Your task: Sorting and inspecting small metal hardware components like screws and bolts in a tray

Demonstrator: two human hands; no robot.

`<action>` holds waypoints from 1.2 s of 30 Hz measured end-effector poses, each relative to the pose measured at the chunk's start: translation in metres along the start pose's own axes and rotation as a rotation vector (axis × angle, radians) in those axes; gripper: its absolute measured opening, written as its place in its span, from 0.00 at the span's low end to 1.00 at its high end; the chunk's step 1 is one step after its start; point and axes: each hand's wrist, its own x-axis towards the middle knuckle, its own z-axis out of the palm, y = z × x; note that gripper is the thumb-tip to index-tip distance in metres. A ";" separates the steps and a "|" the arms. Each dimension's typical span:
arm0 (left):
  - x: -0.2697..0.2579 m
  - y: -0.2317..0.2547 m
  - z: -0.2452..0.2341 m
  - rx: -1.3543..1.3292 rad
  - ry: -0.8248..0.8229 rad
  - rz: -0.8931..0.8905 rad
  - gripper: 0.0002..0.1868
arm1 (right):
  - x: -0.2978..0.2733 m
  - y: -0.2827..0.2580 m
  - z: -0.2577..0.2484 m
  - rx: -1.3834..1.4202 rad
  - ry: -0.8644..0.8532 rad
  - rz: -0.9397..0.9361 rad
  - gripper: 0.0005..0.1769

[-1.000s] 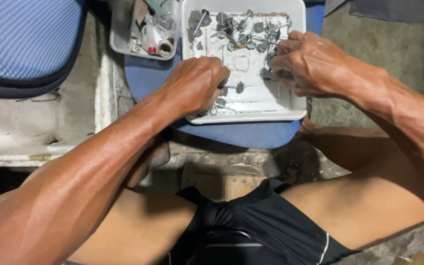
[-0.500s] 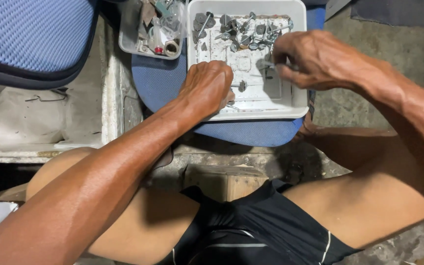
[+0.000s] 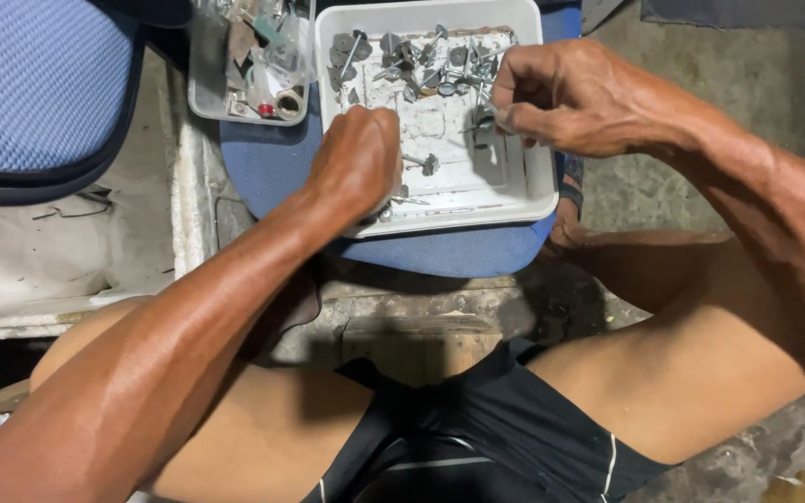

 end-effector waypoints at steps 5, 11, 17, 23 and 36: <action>0.011 -0.003 -0.010 -0.256 0.048 -0.021 0.17 | 0.009 0.012 0.015 -0.002 -0.085 -0.023 0.04; 0.008 0.001 -0.024 -0.435 0.075 -0.068 0.10 | 0.023 0.005 0.036 0.017 -0.083 -0.073 0.06; 0.006 -0.004 -0.023 -0.464 0.109 0.005 0.08 | 0.024 -0.026 0.034 0.093 -0.019 -0.092 0.06; 0.003 -0.008 -0.023 -0.495 0.120 0.071 0.07 | 0.027 -0.044 0.035 0.172 -0.064 0.057 0.07; -0.001 -0.002 -0.032 -0.842 0.120 0.016 0.06 | 0.028 -0.066 0.034 0.302 0.029 0.214 0.07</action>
